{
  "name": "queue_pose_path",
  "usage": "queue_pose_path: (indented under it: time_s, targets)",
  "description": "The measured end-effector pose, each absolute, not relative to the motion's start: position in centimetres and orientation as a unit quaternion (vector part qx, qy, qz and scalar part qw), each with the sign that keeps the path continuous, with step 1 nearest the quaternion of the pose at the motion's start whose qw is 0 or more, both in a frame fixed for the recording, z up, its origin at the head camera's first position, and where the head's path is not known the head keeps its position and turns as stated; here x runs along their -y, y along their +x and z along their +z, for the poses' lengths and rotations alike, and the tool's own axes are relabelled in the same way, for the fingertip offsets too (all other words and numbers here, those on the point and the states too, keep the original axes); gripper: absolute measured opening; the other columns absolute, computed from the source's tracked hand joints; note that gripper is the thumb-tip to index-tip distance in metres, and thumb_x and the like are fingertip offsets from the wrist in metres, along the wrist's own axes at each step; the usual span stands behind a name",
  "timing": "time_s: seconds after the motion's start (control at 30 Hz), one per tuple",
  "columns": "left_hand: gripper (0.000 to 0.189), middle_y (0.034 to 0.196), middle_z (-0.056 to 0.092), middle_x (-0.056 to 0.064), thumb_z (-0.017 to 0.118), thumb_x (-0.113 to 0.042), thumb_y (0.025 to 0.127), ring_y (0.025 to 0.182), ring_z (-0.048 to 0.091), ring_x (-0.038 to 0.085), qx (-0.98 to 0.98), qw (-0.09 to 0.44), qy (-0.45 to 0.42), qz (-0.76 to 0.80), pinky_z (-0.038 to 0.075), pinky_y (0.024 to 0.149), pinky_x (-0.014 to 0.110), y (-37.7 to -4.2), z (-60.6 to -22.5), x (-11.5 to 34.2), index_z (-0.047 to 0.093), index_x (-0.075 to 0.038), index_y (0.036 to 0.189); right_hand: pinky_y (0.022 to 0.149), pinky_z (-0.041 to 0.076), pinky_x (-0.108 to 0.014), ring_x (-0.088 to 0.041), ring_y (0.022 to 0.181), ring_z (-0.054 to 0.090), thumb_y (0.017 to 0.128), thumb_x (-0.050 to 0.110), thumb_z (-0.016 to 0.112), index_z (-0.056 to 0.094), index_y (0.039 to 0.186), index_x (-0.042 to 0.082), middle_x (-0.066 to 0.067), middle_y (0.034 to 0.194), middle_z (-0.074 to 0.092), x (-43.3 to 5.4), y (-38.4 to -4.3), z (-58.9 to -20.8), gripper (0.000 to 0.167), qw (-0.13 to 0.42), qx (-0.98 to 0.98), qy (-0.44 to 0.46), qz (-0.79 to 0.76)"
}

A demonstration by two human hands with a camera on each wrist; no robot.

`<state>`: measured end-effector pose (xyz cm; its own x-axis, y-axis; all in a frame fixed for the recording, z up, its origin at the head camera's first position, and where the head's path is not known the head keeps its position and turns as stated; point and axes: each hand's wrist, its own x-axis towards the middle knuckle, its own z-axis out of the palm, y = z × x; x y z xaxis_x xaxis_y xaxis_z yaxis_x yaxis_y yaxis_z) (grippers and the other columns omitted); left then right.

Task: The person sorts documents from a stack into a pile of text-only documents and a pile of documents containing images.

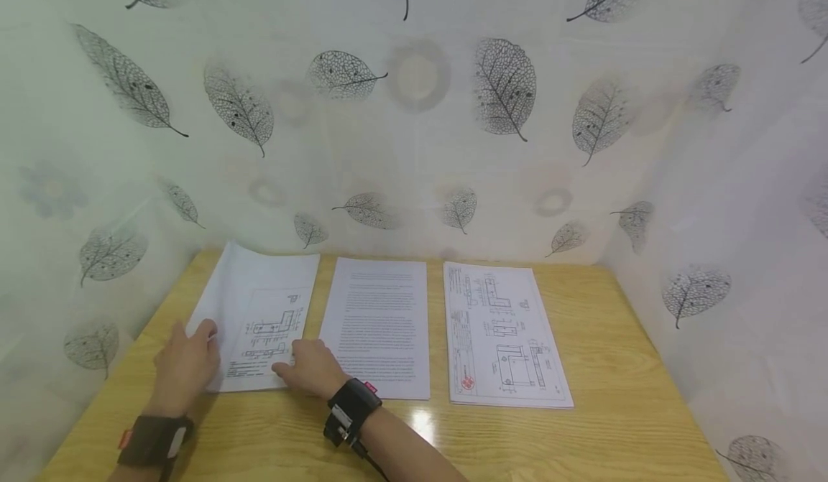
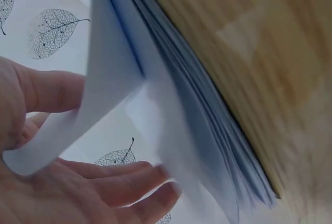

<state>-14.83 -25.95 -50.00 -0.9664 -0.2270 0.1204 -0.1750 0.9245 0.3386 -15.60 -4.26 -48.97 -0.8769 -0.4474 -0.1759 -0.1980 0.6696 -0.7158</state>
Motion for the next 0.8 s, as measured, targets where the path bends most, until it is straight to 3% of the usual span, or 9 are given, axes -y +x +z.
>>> queue_pose_path:
  time_s: [0.13,0.23,0.3,0.4,0.53,0.63,0.8]
  targets:
    - [0.021,0.122,0.044,0.037,0.054,-0.008,0.095,0.109,0.044,0.055,0.978,0.095,0.097,-0.159,0.034,0.087,0.069,-14.6,-49.8,25.7,0.056,0.006,0.111,0.041,0.031,-0.021,-0.006,0.045,0.042,0.092,0.036,0.065,0.057,0.080,0.015,0.008,0.059,0.049,4.3,-15.6,-49.1,0.026,0.174,-0.894,-0.180,-0.371]
    - [0.025,0.114,0.051,0.035,0.053,-0.008,0.097,0.096,0.053,0.046,0.974,0.095,0.109,-0.174,0.044,0.076,0.056,-14.7,-49.5,25.5,0.053,0.009,0.115,0.041,0.031,-0.021,-0.007,0.045,0.042,0.092,0.036,0.065,0.057,0.080,0.016,0.008,0.059,0.049,4.3,-15.6,-49.1,0.025,0.177,-0.893,-0.176,-0.374]
    - [0.035,0.103,0.055,0.031,0.051,-0.008,0.098,0.078,0.055,0.036,0.971,0.086,0.128,-0.184,0.044,0.060,0.044,-14.8,-49.3,25.5,0.046,0.010,0.127,0.042,0.032,-0.021,-0.007,0.046,0.043,0.092,0.036,0.065,0.057,0.081,0.015,0.007,0.060,0.050,4.3,-15.6,-49.1,0.025,0.177,-0.894,-0.174,-0.373]
    - [0.045,0.081,0.056,0.023,0.045,-0.008,0.100,0.058,0.049,0.026,0.967,0.079,0.157,-0.186,0.034,0.046,0.034,-14.8,-49.2,25.9,0.033,0.011,0.139,0.042,0.033,-0.021,-0.007,0.047,0.045,0.092,0.035,0.065,0.058,0.081,0.014,0.007,0.061,0.051,4.2,-15.5,-49.0,0.025,0.175,-0.894,-0.173,-0.376]
    - [0.032,0.062,0.050,0.016,0.043,-0.009,0.101,0.048,0.045,0.024,0.971,0.101,0.150,-0.155,0.031,0.041,0.034,-14.7,-49.4,26.8,0.043,0.013,0.124,0.044,0.036,-0.021,-0.006,0.049,0.050,0.093,0.034,0.065,0.059,0.082,0.013,0.006,0.062,0.055,4.0,-15.5,-49.0,0.024,0.169,-0.890,-0.176,-0.385]
    - [0.026,0.063,0.051,0.017,0.039,-0.010,0.102,0.049,0.046,0.024,0.970,0.107,0.139,-0.169,0.032,0.040,0.035,-14.6,-49.5,27.6,0.045,0.012,0.116,0.046,0.038,-0.021,-0.007,0.051,0.051,0.093,0.034,0.065,0.059,0.082,0.013,0.006,0.064,0.056,3.8,-15.7,-49.2,0.024,0.168,-0.887,-0.177,-0.391]
    - [0.038,0.090,0.058,0.028,0.030,-0.016,0.106,0.064,0.055,0.028,0.950,0.071,0.161,-0.257,0.039,0.047,0.034,-14.5,-49.0,28.6,0.039,0.011,0.132,0.050,0.041,-0.023,-0.008,0.055,0.052,0.091,0.033,0.067,0.060,0.089,0.014,0.006,0.069,0.057,3.4,-16.3,-49.6,0.020,0.179,-0.876,-0.170,-0.414]
